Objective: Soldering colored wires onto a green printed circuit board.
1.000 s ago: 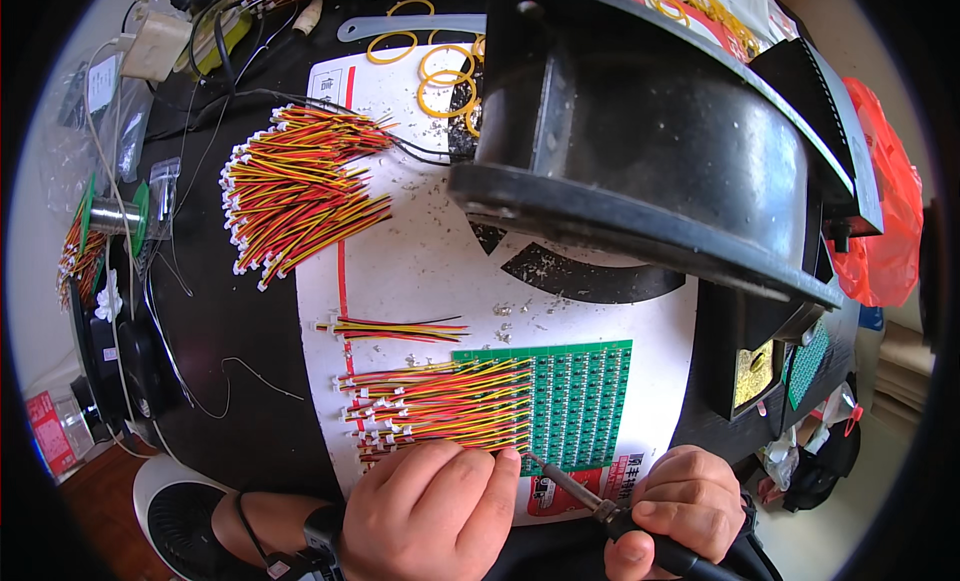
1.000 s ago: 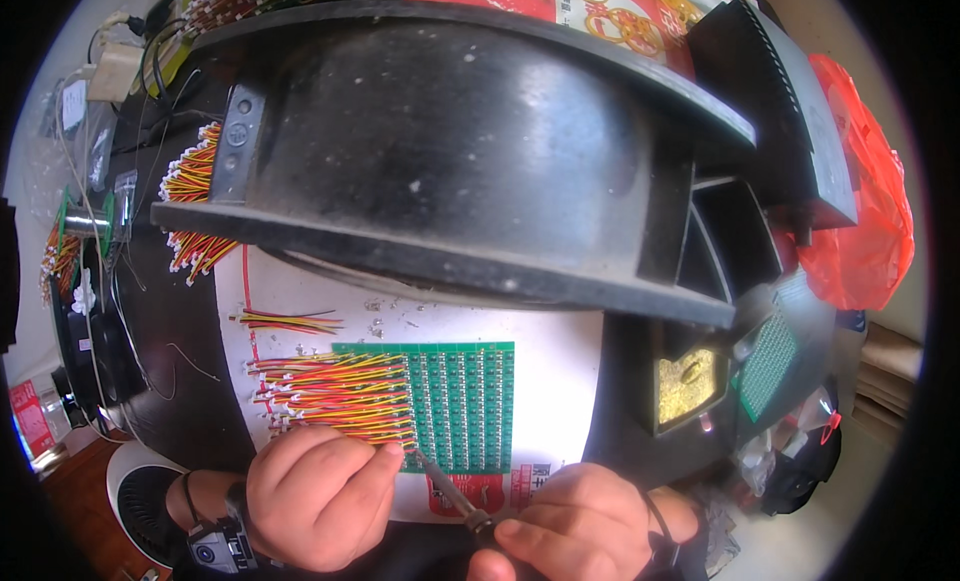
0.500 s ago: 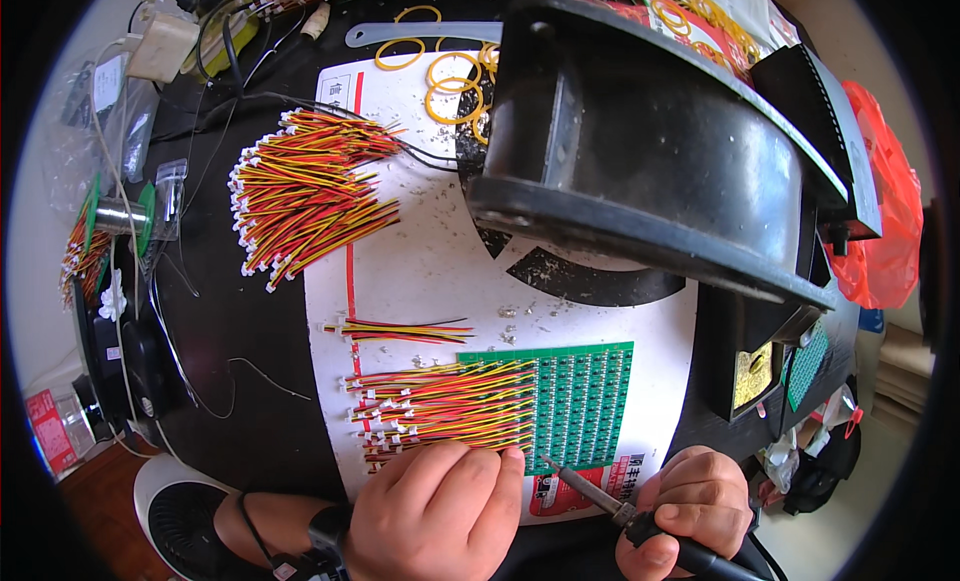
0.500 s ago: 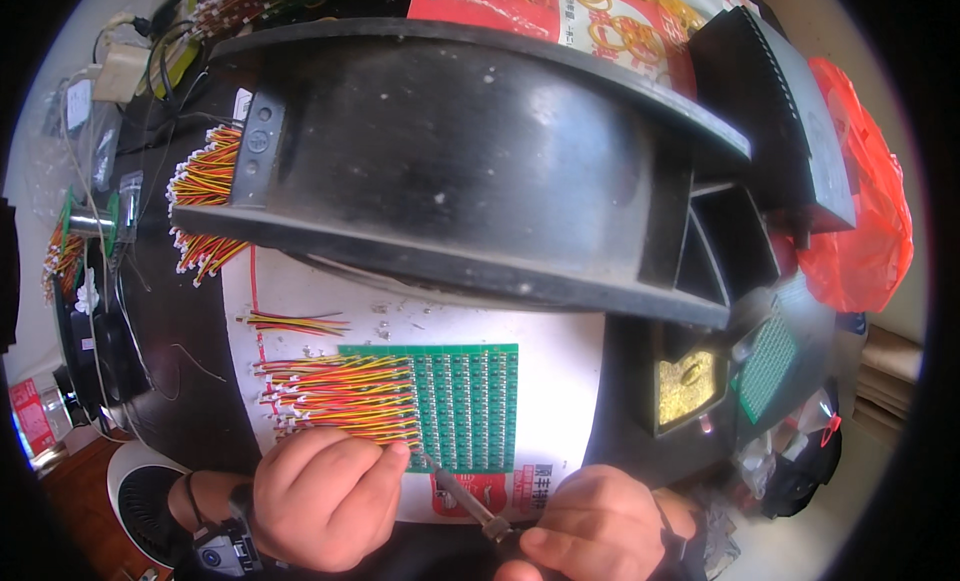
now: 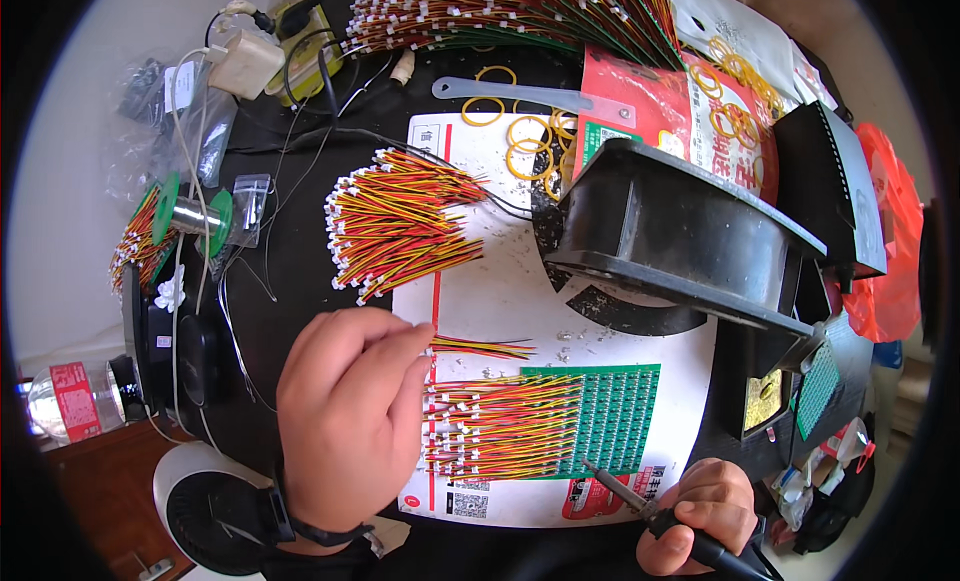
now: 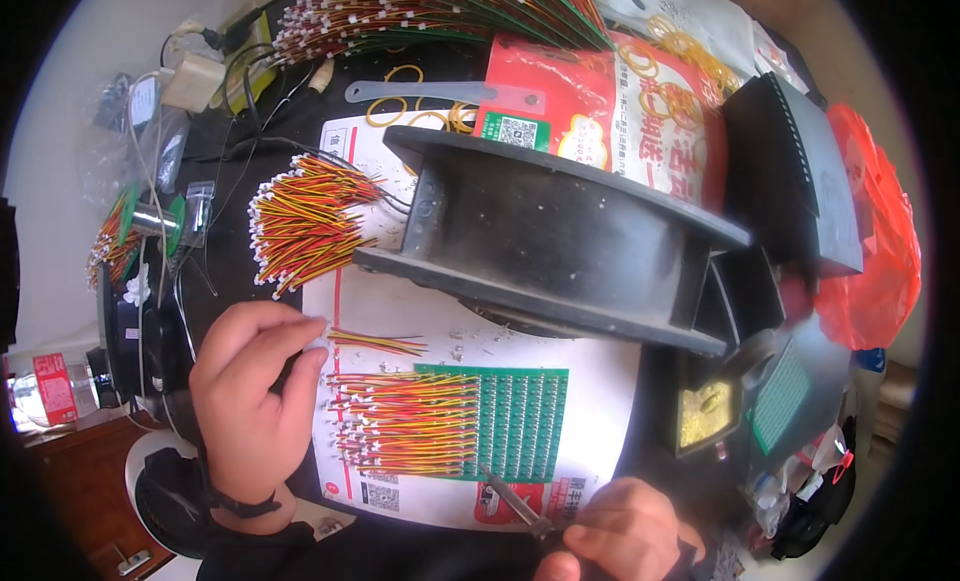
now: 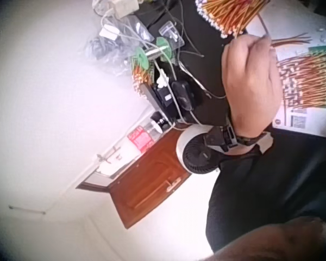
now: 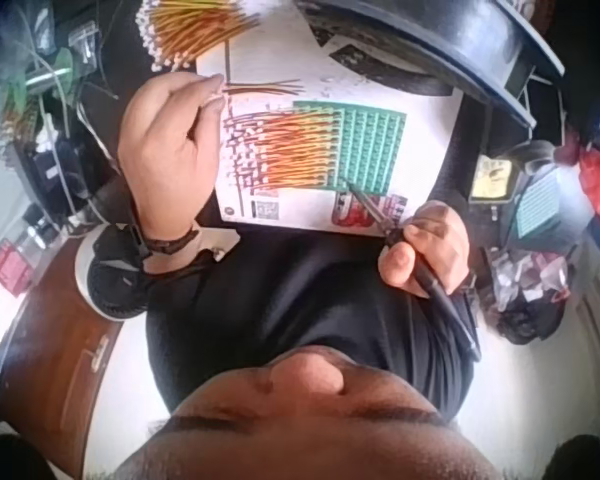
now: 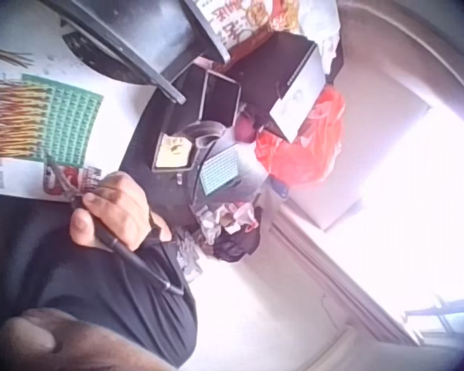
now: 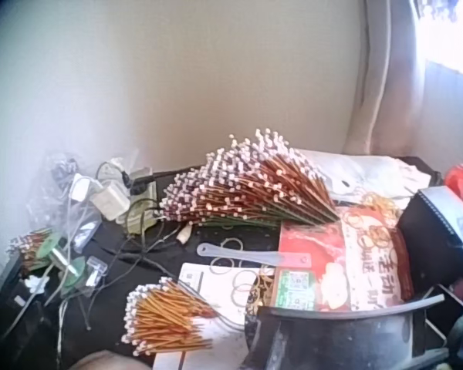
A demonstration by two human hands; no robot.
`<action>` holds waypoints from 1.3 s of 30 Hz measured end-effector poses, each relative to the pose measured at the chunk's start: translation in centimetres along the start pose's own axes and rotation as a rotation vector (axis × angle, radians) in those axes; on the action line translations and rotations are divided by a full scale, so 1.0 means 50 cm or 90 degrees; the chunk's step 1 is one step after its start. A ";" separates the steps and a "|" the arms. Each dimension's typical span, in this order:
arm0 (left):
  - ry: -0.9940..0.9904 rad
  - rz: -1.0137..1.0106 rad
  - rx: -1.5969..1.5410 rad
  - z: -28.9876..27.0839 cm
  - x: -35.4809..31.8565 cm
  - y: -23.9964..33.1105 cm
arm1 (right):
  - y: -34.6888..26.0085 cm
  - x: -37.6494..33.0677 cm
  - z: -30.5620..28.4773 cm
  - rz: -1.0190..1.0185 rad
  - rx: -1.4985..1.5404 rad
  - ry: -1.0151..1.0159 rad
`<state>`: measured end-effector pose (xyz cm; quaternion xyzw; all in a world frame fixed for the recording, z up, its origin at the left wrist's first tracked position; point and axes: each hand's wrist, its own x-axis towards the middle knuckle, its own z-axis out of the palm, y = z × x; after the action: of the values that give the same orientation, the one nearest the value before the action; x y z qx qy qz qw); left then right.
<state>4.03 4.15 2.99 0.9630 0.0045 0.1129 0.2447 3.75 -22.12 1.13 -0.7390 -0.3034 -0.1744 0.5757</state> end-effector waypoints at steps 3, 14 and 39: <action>-0.017 -0.010 -0.006 0.010 0.000 -0.011 | 0.001 0.000 -0.002 0.001 0.007 0.000; -0.010 -0.091 -0.089 -0.012 -0.008 -0.002 | -0.002 -0.038 -0.004 0.068 -0.086 0.026; -0.141 0.060 -0.354 0.007 -0.050 0.060 | 0.013 -0.047 0.002 0.024 -0.076 0.040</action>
<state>1.51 1.19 3.56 0.8646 -0.0984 0.0150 0.4925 2.39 -22.72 -0.82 -0.7715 -0.2602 -0.2046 0.5434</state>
